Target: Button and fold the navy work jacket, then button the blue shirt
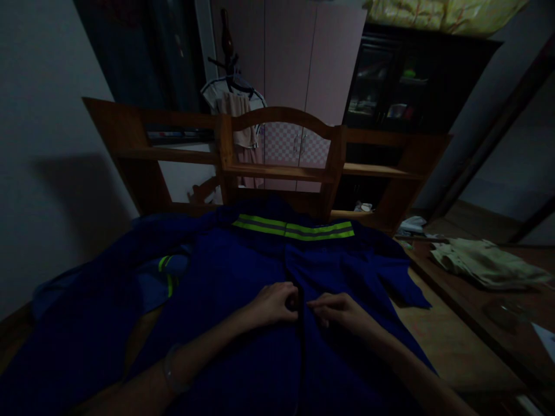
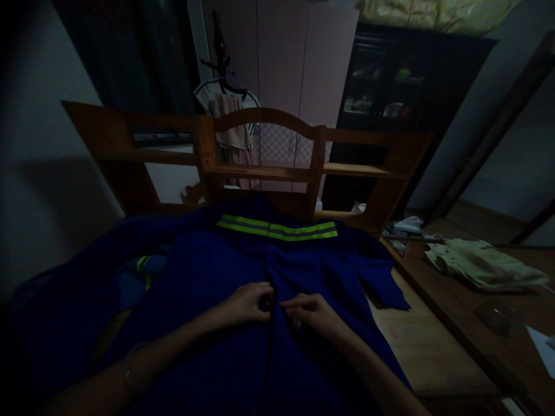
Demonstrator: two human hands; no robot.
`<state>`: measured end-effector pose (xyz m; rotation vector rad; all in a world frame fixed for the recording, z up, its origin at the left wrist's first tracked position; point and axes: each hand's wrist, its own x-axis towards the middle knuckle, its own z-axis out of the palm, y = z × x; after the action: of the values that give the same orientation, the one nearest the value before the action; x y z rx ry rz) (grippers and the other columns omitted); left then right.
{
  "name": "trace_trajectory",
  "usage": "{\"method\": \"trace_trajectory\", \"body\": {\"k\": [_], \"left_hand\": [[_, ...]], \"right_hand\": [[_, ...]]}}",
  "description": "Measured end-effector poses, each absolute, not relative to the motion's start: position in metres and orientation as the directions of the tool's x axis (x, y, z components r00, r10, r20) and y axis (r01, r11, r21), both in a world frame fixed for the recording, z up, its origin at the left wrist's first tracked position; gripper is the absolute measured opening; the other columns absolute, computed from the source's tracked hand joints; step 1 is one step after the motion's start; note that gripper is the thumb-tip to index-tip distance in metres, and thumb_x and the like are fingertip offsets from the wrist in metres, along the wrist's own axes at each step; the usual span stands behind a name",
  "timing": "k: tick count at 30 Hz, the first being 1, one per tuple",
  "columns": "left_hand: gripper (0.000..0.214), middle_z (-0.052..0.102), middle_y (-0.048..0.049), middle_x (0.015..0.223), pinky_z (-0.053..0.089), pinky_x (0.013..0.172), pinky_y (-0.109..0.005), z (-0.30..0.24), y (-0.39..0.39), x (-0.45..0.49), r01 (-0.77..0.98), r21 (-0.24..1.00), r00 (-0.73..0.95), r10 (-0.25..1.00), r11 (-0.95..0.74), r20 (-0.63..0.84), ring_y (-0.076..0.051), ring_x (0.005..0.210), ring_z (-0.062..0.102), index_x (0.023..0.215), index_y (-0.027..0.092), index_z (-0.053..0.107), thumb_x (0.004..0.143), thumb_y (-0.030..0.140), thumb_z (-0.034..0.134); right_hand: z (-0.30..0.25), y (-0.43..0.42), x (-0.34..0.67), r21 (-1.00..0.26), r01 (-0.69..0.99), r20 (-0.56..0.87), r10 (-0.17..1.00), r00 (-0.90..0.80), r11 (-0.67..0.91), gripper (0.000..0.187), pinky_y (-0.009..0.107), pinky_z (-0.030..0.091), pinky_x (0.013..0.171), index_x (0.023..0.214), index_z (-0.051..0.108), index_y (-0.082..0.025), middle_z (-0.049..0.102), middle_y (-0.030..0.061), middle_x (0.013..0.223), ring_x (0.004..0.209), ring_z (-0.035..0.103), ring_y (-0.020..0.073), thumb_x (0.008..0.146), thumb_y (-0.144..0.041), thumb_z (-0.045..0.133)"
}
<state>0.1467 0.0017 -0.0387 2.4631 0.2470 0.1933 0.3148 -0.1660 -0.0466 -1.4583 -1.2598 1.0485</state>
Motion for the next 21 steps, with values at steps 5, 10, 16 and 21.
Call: {"method": "trace_trajectory", "body": {"k": [5, 10, 16, 21], "left_hand": [[0.015, 0.063, 0.0015, 0.082, 0.034, 0.057, -0.019, -0.046, 0.000, 0.145, 0.207, 0.680, 0.943, 0.328, -0.703, 0.052, -0.012, 0.071, 0.056, 0.079, 0.020, 0.066, 0.070, 0.031, 0.064], [0.014, 0.062, 0.0022, 0.071, 0.032, 0.052, -0.018, -0.043, -0.002, 0.144, 0.242, 0.744, 0.932, 0.364, -0.623, 0.001, -0.011, 0.062, 0.055, 0.077, 0.017, 0.065, 0.071, 0.029, 0.061], [0.014, 0.065, 0.0017, 0.073, 0.035, 0.054, -0.019, -0.038, -0.011, 0.145, 0.259, 0.762, 0.917, 0.399, -0.594, -0.001, -0.011, 0.062, 0.058, 0.083, 0.018, 0.064, 0.071, 0.021, 0.057], [0.012, 0.065, 0.0011, 0.073, 0.039, 0.056, -0.020, -0.038, -0.015, 0.145, 0.248, 0.815, 0.903, 0.431, -0.523, 0.002, -0.012, 0.064, 0.060, 0.083, 0.018, 0.061, 0.076, 0.018, 0.052]], "right_hand": [[-0.030, -0.141, 0.318, -0.928, 0.362, -0.082, 0.996, 0.029, -0.087, 0.026, 0.021, 0.045, 0.056, 0.090, 0.074, -0.014, 0.064, 0.0048, 0.084, 0.062, 0.060, 0.0111, 0.080, -0.037, 0.067], [-0.034, -0.121, 0.321, -0.930, 0.353, -0.119, 0.993, -0.019, -0.105, 0.020, 0.019, 0.044, 0.056, 0.081, 0.073, -0.013, 0.067, 0.0031, 0.072, 0.061, 0.060, 0.0115, 0.077, -0.033, 0.069], [-0.047, -0.121, 0.321, -0.958, 0.244, -0.145, 0.989, 0.038, -0.149, 0.021, 0.018, 0.044, 0.056, 0.081, 0.069, -0.012, 0.066, 0.0030, 0.070, 0.061, 0.059, 0.0112, 0.077, -0.032, 0.070], [-0.041, -0.124, 0.322, -0.929, 0.349, -0.125, 0.992, 0.009, -0.120, 0.019, 0.018, 0.042, 0.056, 0.084, 0.067, -0.014, 0.066, 0.0016, 0.072, 0.064, 0.059, 0.0115, 0.079, -0.032, 0.067]]}}
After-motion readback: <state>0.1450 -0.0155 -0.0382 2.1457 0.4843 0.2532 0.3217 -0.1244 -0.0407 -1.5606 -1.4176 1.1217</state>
